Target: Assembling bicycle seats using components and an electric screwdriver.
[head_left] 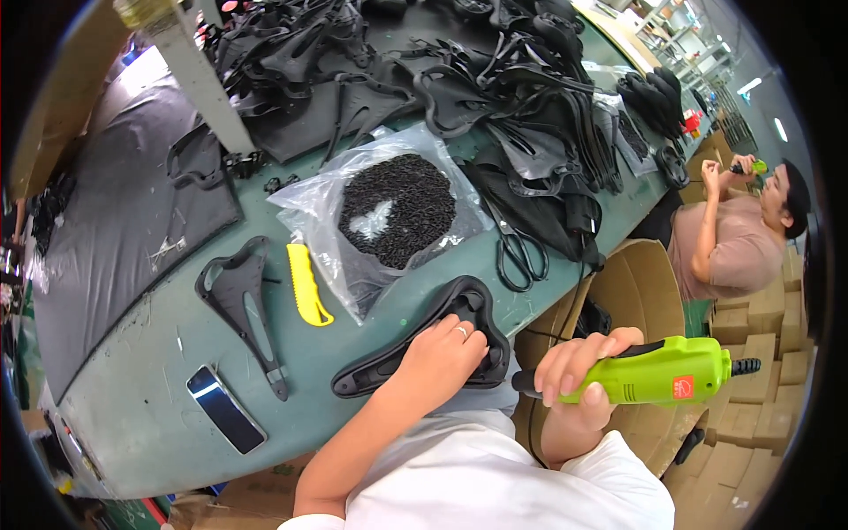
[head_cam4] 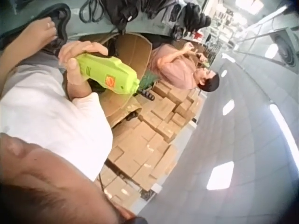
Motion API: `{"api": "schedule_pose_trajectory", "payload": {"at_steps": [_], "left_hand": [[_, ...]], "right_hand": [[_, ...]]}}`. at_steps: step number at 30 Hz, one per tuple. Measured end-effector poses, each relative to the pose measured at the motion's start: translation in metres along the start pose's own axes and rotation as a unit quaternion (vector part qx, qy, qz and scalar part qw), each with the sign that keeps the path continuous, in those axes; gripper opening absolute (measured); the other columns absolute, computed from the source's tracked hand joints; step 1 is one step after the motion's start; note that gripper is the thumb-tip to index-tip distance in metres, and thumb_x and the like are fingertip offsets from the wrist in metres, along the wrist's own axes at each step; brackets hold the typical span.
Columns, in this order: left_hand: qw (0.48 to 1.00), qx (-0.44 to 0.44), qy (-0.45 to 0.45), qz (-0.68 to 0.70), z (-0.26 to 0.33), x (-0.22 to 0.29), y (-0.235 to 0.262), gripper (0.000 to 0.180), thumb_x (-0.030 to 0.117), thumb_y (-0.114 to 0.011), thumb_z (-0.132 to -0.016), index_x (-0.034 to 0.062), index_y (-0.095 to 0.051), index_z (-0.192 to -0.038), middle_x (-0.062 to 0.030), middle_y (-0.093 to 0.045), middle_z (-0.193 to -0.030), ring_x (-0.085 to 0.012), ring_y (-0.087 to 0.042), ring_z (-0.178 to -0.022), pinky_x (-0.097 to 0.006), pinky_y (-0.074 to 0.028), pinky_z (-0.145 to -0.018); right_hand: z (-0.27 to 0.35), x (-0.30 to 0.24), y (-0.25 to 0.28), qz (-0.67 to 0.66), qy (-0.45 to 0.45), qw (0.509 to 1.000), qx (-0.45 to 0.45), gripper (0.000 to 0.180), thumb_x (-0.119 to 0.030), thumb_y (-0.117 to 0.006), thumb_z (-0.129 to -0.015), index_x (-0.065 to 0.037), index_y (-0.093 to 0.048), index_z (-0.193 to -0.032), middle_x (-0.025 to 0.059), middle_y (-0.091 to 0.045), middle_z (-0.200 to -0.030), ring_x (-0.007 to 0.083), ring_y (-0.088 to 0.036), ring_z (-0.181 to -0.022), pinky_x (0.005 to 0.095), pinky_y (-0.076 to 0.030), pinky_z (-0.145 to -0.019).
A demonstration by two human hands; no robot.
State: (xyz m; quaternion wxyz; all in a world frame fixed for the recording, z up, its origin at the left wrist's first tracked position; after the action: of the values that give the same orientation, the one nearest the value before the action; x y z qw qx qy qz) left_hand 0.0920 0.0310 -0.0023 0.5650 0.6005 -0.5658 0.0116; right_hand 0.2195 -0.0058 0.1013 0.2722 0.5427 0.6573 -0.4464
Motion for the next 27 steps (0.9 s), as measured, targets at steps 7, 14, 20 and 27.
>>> {"api": "schedule_pose_trajectory", "payload": {"at_steps": [7,14,20,27], "left_hand": [[0.997,-0.056,0.017,0.042,0.000,-0.006,-0.010,0.013,0.012,-0.079,-0.085,0.0061,-0.068,-0.089,-0.0076,-0.061,-0.092,-0.0300,-0.058,-0.093,-0.042,-0.053,-0.083],[0.995,-0.082,0.015,0.055,-0.005,-0.004,-0.013,0.010,0.011,-0.076,-0.086,0.0052,-0.068,-0.089,-0.0087,-0.061,-0.099,-0.0308,-0.057,-0.100,-0.042,-0.054,-0.085],[0.996,-0.068,0.018,0.054,-0.006,-0.003,-0.009,0.010,0.010,-0.075,-0.087,0.0043,-0.067,-0.087,-0.0081,-0.061,-0.100,-0.0295,-0.058,-0.102,-0.041,-0.055,-0.085],[0.995,-0.041,0.019,0.091,0.001,-0.010,-0.009,0.011,0.008,-0.078,-0.083,0.0047,-0.068,-0.087,-0.0079,-0.060,-0.099,-0.0295,-0.058,-0.099,-0.041,-0.054,-0.083]], "right_hand": [[0.006,0.019,0.013,-0.041,-0.075,0.996,0.027,0.049,-0.009,-0.078,-0.092,-0.012,-0.038,-0.121,0.0072,-0.061,-0.075,0.0225,-0.061,-0.059,0.0389,-0.056,-0.059],[0.006,0.044,0.010,-0.052,-0.098,0.994,0.008,0.045,0.005,-0.072,-0.089,-0.009,-0.040,-0.118,0.0080,-0.059,-0.076,0.0204,-0.059,-0.061,0.0362,-0.055,-0.059],[-0.011,0.050,-0.007,-0.022,-0.107,0.992,-0.069,0.043,-0.005,-0.084,-0.083,-0.006,-0.050,-0.109,0.0086,-0.064,-0.071,0.0230,-0.061,-0.053,0.0363,-0.054,-0.053],[-0.009,0.037,-0.043,-0.083,-0.053,0.967,-0.237,0.033,-0.001,-0.086,-0.079,-0.002,-0.059,-0.098,0.0098,-0.067,-0.067,0.0248,-0.063,-0.051,0.0367,-0.055,-0.051]]}}
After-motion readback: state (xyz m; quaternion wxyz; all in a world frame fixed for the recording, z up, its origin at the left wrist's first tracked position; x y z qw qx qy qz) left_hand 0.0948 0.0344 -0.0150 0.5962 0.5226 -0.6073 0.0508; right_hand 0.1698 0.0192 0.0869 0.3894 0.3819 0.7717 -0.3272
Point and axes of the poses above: each hand's wrist, its own z-axis away from the middle knuckle, its own y-axis out of the back of the hand, x = y × z, the point moved 10 cm from there along -z, towards the middle knuckle
